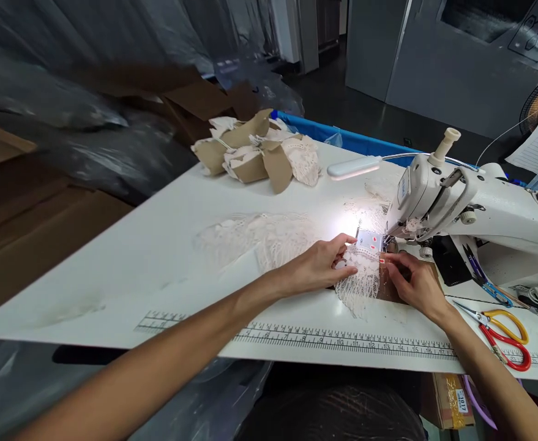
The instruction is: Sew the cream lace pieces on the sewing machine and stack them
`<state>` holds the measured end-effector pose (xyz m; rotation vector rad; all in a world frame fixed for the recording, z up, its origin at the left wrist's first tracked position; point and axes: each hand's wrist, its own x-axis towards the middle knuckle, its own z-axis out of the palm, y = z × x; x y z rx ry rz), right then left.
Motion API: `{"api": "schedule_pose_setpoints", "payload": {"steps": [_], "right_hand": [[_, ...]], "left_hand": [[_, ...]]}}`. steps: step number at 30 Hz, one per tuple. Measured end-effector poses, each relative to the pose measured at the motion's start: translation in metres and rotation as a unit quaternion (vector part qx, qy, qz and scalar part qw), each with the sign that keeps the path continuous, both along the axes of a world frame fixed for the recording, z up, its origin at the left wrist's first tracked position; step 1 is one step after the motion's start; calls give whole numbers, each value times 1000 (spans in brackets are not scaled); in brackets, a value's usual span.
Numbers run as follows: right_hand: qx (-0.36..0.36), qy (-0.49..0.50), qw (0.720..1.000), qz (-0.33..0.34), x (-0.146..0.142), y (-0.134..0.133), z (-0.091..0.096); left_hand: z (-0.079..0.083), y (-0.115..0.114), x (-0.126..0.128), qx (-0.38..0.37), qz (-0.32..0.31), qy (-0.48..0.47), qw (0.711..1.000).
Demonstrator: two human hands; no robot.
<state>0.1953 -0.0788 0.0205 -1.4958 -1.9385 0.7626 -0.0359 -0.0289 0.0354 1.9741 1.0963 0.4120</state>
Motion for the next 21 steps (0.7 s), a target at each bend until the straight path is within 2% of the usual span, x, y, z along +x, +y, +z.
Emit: {"api": "schedule_pose_setpoints", "payload": {"steps": [2,4,8,12,16,21], "right_hand": [[96,-97,989,49,7,-5,-6],[160,-186,965,88,8,-8,-11],[204,-306,924,105,3,-4,-13],[216,-296,924,109,4,3,-14],[261,-235,932,87,10,6,-25],[246,-205,945,71,12,6,-34]], "left_hand": [[-1,-1,1,-1,10,0,1000],[-2,0,0,-3,23,1,1000],[-2,3,-1,-8,50,-2,999],[-5,4,0,-25,51,-9,998],[-9,5,0,-16,66,-26,997],[-11,4,-1,-35,64,-57,996]]}}
